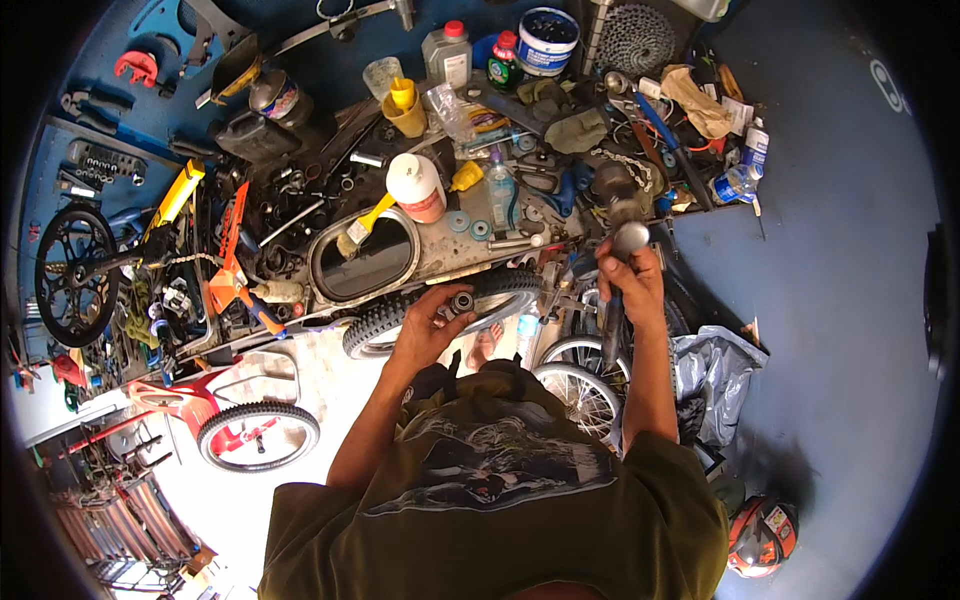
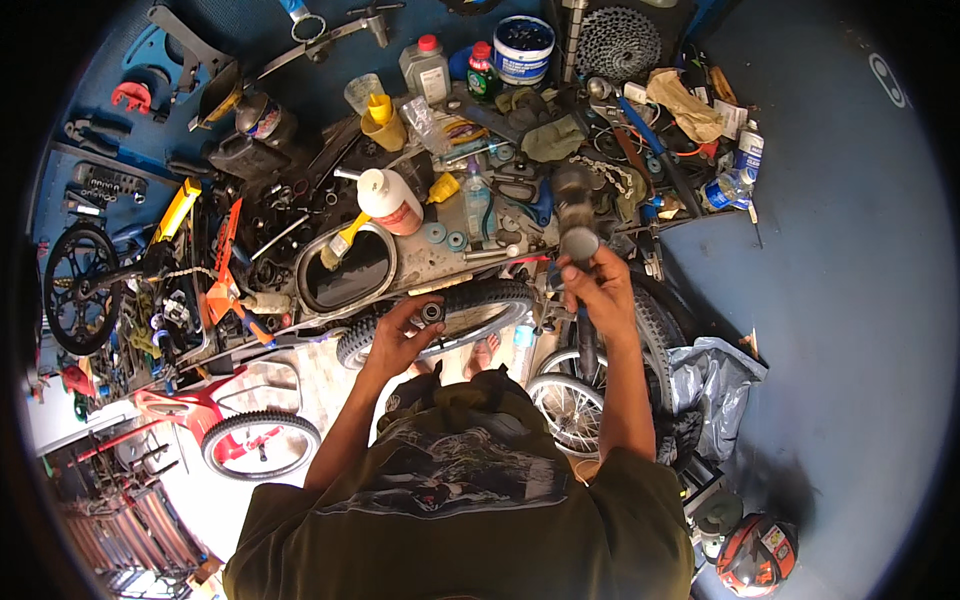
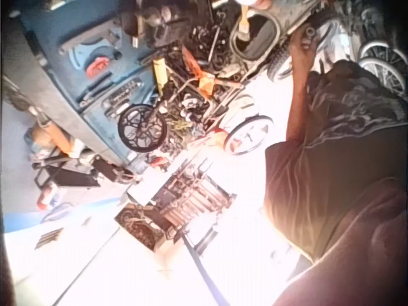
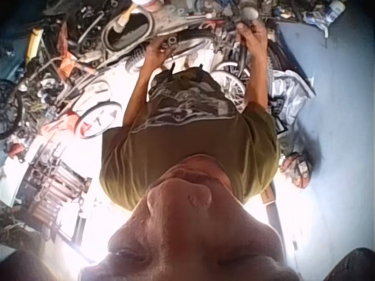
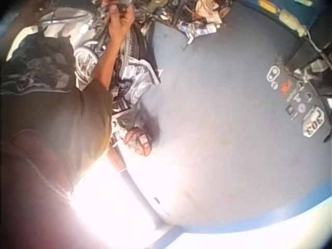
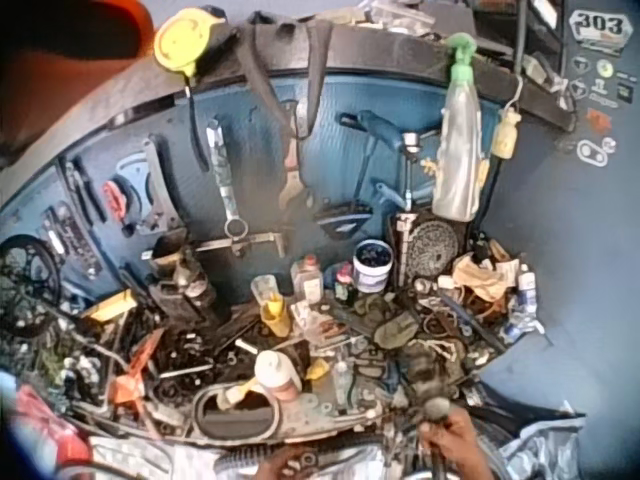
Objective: The person cleans a bicycle hub with a brush and applies lubricant from a tube. They then insert the hub into a bicycle wheel and tighten it with a tool.
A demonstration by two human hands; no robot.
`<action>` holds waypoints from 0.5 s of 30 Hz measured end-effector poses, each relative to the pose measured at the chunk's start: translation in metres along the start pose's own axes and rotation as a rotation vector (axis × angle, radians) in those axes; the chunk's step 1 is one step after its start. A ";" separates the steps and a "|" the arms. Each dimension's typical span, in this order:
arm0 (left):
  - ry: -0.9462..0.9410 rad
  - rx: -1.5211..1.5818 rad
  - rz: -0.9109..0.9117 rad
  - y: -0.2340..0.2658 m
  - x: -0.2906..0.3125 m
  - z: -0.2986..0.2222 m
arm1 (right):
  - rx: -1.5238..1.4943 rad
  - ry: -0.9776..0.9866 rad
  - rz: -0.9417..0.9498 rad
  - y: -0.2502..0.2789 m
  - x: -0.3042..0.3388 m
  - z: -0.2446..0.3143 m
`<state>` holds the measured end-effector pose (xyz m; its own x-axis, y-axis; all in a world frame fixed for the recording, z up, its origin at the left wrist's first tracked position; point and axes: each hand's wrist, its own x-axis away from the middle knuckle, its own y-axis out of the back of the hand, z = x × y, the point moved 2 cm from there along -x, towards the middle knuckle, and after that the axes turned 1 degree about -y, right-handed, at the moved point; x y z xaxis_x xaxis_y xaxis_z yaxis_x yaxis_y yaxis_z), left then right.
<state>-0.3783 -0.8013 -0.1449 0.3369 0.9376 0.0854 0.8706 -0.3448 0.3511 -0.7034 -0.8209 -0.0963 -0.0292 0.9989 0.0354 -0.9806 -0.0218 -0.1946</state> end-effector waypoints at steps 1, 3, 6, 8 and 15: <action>0.011 0.013 -0.003 0.000 0.003 0.001 | 0.042 -0.044 0.042 -0.003 0.001 -0.003; 0.034 0.039 -0.012 0.001 0.009 0.003 | 0.190 -0.063 0.129 -0.014 0.004 -0.008; 0.041 0.076 -0.043 0.006 0.020 0.006 | 0.193 -0.158 0.235 -0.046 0.010 -0.018; 0.057 0.065 -0.057 0.011 0.031 0.011 | 0.330 -0.121 0.297 -0.071 0.016 -0.024; 0.067 0.049 -0.306 0.046 0.107 0.039 | 0.357 -0.311 0.566 -0.169 0.053 -0.059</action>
<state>-0.2883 -0.7188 -0.1563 0.0338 0.9984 0.0445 0.9446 -0.0465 0.3249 -0.5282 -0.7620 -0.1198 -0.5508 0.7747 0.3107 -0.8012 -0.5950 0.0632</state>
